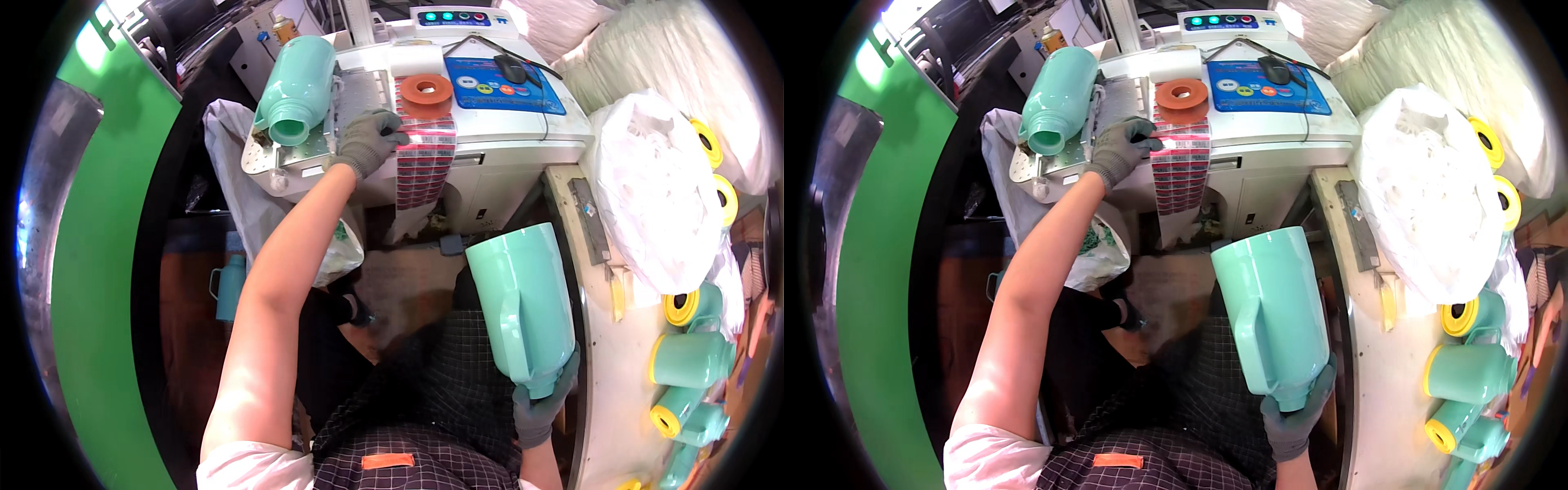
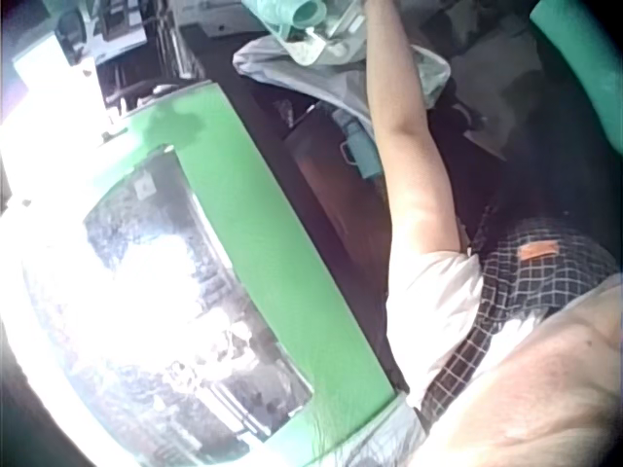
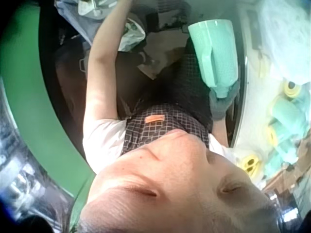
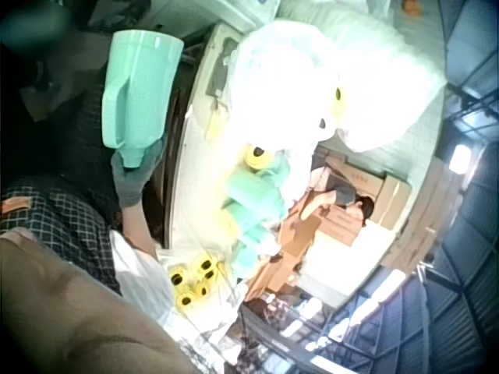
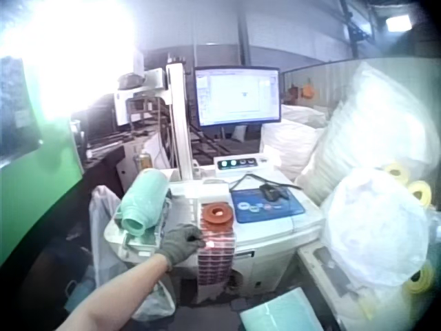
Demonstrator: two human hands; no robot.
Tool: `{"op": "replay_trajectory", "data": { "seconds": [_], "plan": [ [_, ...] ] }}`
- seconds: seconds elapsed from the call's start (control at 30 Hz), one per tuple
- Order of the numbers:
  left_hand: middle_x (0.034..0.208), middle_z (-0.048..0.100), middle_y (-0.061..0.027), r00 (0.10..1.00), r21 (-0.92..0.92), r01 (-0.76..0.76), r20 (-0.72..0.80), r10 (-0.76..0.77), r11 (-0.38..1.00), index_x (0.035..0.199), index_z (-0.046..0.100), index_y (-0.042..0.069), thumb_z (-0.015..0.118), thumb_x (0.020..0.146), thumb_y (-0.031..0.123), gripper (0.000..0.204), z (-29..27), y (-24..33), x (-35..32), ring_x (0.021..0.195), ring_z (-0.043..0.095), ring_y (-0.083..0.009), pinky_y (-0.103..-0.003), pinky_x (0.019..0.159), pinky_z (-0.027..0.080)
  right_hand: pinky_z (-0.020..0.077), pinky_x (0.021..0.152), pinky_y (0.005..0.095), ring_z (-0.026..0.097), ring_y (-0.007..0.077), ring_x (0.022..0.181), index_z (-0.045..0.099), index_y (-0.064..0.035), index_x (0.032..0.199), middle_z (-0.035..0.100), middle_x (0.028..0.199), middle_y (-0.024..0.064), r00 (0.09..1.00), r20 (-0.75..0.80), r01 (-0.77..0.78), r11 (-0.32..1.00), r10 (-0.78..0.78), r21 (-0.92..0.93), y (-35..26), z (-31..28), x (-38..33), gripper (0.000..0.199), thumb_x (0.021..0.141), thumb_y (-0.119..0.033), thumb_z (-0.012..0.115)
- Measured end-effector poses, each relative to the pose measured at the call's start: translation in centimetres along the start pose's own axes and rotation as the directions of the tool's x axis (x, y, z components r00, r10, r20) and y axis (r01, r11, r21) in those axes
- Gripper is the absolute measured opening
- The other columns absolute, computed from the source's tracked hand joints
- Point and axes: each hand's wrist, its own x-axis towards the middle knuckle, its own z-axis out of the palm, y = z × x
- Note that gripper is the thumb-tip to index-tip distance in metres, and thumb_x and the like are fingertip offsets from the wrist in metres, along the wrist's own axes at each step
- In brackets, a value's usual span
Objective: The person assembles light green plastic pitchers by inserting a white plastic liner into the body, applying a label, and screwing on a yellow lid. The person handles the pitchers one at a time, placing the finished units on a nearby table.
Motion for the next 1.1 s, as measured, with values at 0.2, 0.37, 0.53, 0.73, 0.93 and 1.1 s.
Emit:
{"op": "replay_trajectory", "data": {
  "seconds": [0.2, 0.37, 0.53, 0.73, 0.93, 1.1],
  "plan": [
    [0.119, 0.074, -0.0108, 0.918, -0.043, -0.179, -0.367, 0.151, 0.983, 0.101, 0.078, 0.004, 0.080, 0.091, 0.011, 0.013, 1.5, 4.2, -9.4, 0.097, 0.074, -0.0243, -0.036, 0.090, 0.058, 0.0388, 0.120, 0.0545, 0.042, 0.0464, 0.148, 0.025, 0.0043, 0.165, 0.034, 0.165, 0.0314, 0.997, -0.051, 0.063, 0.998, -0.064, -0.020, 0.1, 1.0, -0.3, 0.105, 0.083, -0.029, 0.080],
    [0.088, 0.074, -0.0033, 0.911, -0.903, 0.389, 0.348, -0.219, 0.182, 0.104, 0.077, 0.000, 0.078, 0.094, 0.002, 0.011, 0.4, 14.5, -18.2, 0.084, 0.071, -0.0119, -0.025, 0.079, 0.058, 0.0403, 0.120, 0.0546, 0.041, 0.0470, 0.149, 0.026, 0.0042, 0.165, 0.034, 0.164, 0.0321, 0.999, -0.032, 0.021, 0.997, -0.023, -0.068, -0.5, 0.6, -0.5, 0.103, 0.082, -0.025, 0.080],
    [0.093, 0.075, -0.0063, 0.804, -0.797, 0.595, 0.590, -0.076, 0.101, 0.105, 0.077, -0.002, 0.080, 0.092, 0.004, 0.015, 0.0, 17.3, -18.6, 0.079, 0.068, -0.0097, -0.025, 0.074, 0.057, 0.0427, 0.118, 0.0568, 0.042, 0.0501, 0.148, 0.025, 0.0002, 0.166, 0.033, 0.164, 0.0328, 0.997, -0.031, 0.065, 0.993, -0.069, -0.098, -0.6, 1.0, -0.9, 0.105, 0.082, -0.025, 0.083],
    [0.087, 0.074, -0.0048, 0.793, -0.777, 0.609, 0.602, -0.093, 0.162, 0.101, 0.076, -0.002, 0.082, 0.089, 0.005, 0.015, 0.4, 17.5, -18.4, 0.076, 0.067, -0.0089, -0.023, 0.071, 0.054, 0.0445, 0.115, 0.0606, 0.041, 0.0533, 0.148, 0.018, -0.0125, 0.170, 0.031, 0.166, 0.0322, 0.989, -0.019, 0.141, 0.976, -0.146, -0.166, -1.2, 0.9, -0.5, 0.107, 0.089, -0.042, 0.083],
    [0.075, 0.066, 0.0011, 0.798, -0.619, 0.582, 0.561, -0.222, 0.527, 0.087, 0.070, 0.003, 0.084, 0.091, 0.017, 0.020, 1.7, 16.6, -18.5, 0.066, 0.059, -0.0059, -0.025, 0.059, 0.048, 0.0476, 0.111, 0.0654, 0.042, 0.0554, 0.146, 0.006, -0.0246, 0.172, 0.031, 0.167, 0.0292, 0.955, -0.011, 0.283, 0.919, -0.297, -0.273, -1.5, 1.2, -0.1, 0.111, 0.092, -0.047, 0.080],
    [0.069, 0.061, 0.0047, 0.821, -0.323, 0.517, 0.449, -0.352, 0.793, 0.087, 0.069, 0.008, 0.084, 0.094, 0.033, 0.030, 2.2, 7.5, -21.9, 0.063, 0.052, -0.0037, -0.026, 0.056, 0.045, 0.0414, 0.118, 0.0618, 0.042, 0.0538, 0.147, 0.022, -0.0107, 0.170, 0.032, 0.166, 0.0306, 0.984, -0.012, 0.171, 0.968, -0.176, -0.183, -1.7, 0.5, -0.2, 0.106, 0.083, -0.025, 0.082]
  ]
}}
